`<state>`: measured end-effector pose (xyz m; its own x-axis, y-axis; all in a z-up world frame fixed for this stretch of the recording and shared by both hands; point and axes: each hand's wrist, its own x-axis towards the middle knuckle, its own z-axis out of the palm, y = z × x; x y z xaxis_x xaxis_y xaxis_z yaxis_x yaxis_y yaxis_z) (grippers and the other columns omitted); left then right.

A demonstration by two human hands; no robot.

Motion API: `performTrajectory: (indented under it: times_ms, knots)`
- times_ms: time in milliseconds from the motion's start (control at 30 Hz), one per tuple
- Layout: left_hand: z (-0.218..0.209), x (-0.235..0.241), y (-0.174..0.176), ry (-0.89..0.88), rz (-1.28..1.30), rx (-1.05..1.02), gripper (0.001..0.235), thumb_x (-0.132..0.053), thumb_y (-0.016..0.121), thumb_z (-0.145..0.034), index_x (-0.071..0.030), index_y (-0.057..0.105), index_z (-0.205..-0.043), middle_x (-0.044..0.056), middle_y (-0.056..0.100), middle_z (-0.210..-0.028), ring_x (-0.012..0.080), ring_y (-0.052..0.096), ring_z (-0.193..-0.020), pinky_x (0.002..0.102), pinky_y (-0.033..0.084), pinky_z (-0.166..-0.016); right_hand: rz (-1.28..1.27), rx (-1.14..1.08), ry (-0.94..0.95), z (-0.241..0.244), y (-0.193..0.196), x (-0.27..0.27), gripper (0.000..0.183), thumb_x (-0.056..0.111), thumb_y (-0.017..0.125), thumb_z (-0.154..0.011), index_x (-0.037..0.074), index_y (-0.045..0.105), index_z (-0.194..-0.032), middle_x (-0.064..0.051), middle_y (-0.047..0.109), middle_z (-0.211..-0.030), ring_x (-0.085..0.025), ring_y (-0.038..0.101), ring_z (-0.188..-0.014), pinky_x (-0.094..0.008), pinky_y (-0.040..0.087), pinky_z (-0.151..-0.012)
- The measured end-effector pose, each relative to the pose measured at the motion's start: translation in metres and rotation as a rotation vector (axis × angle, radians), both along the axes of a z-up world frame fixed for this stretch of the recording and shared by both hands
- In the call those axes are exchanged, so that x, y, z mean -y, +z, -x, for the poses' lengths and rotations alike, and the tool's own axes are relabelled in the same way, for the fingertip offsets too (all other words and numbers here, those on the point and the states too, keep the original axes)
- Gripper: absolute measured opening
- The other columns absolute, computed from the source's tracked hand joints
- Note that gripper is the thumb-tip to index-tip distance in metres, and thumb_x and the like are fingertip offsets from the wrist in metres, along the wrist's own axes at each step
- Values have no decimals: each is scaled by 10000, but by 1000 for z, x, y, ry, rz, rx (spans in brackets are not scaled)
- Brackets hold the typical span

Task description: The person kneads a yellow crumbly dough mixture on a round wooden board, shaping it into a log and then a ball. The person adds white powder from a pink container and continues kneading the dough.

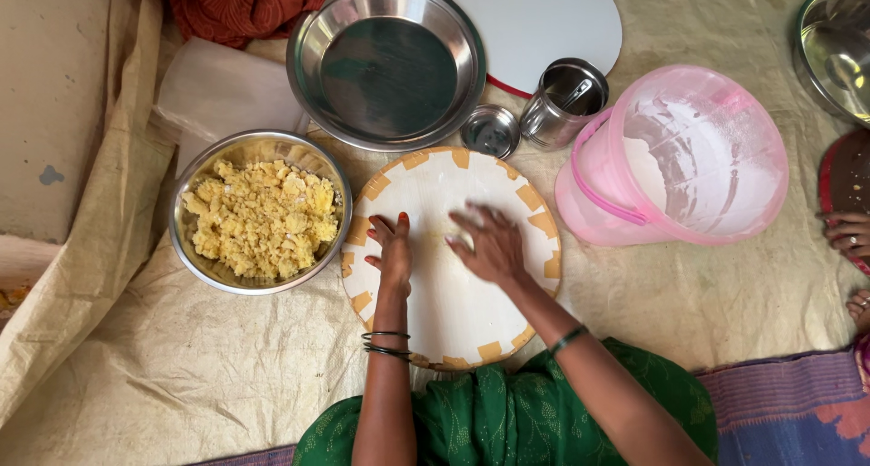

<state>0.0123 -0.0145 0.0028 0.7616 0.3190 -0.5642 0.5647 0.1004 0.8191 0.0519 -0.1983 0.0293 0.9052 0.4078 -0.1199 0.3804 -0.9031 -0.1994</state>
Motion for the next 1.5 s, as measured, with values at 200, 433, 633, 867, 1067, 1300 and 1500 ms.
performTrajectory:
  times_ms: [200, 433, 633, 867, 1067, 1300, 1500]
  knots:
    - [0, 0, 1, 31, 34, 42, 928, -602, 336, -984, -53, -88, -1600, 145, -86, -1711, 192, -230, -1557, 486, -285, -1149, -77, 246, 184, 77, -5, 27, 620, 667, 508, -940, 346, 528, -1470, -127, 268, -1623, -403, 328, -1426, -614, 409, -1060]
    - [-1, -4, 3, 26, 50, 79, 890, -581, 308, -1001, -57, -87, -1603, 149, -122, -1701, 192, -259, -1548, 464, -310, -1138, 197, 305, 317, 94, -13, 8, 726, 689, 484, -921, 248, 404, -1492, -218, 213, -1578, -457, 303, -1407, -716, 387, -992]
    - [7, -8, 3, 18, 84, 73, 875, -568, 310, -991, -70, -57, -1610, 140, -89, -1701, 180, -247, -1548, 424, -287, -1152, 190, 100, 212, 18, -7, -39, 549, 640, 544, -923, 189, 678, -1206, -208, 540, -1357, -433, 543, -1201, -653, 486, -853]
    - [8, -17, 4, 0, 131, 65, 867, -602, 291, -990, -94, -31, -1615, 108, -89, -1707, 165, -228, -1553, 403, -283, -1175, -197, -166, -243, -36, 22, -60, 507, 588, 589, -899, 169, 748, -1135, -169, 718, -1154, -375, 673, -1070, -479, 547, -881]
    - [5, -23, 7, 78, 294, -42, 847, -626, 295, -972, -184, -5, -1628, 65, -92, -1708, 193, -204, -1559, 491, -152, -1210, -138, 85, -172, -73, 23, -103, 496, 553, 614, -936, 124, 737, -1155, -193, 702, -1131, -377, 661, -1056, -512, 544, -854]
    - [4, -21, -16, 111, 302, -7, 802, -632, 229, -985, -206, 35, -1637, 59, -18, -1725, 239, -102, -1580, 457, -103, -1247, 10, 351, 213, -26, 4, -108, 404, 475, 677, -884, 121, 748, -1067, -196, 687, -1081, -362, 654, -959, -561, 552, -741]
    - [3, -21, -24, 110, 339, 32, 835, -655, 230, -995, -179, -40, -1625, 67, -168, -1710, 240, -158, -1568, 460, -44, -1262, 88, 411, 429, 4, -23, -76, 288, 441, 639, -955, 212, 741, -1097, -132, 669, -1073, -287, 639, -926, -608, 545, -794]
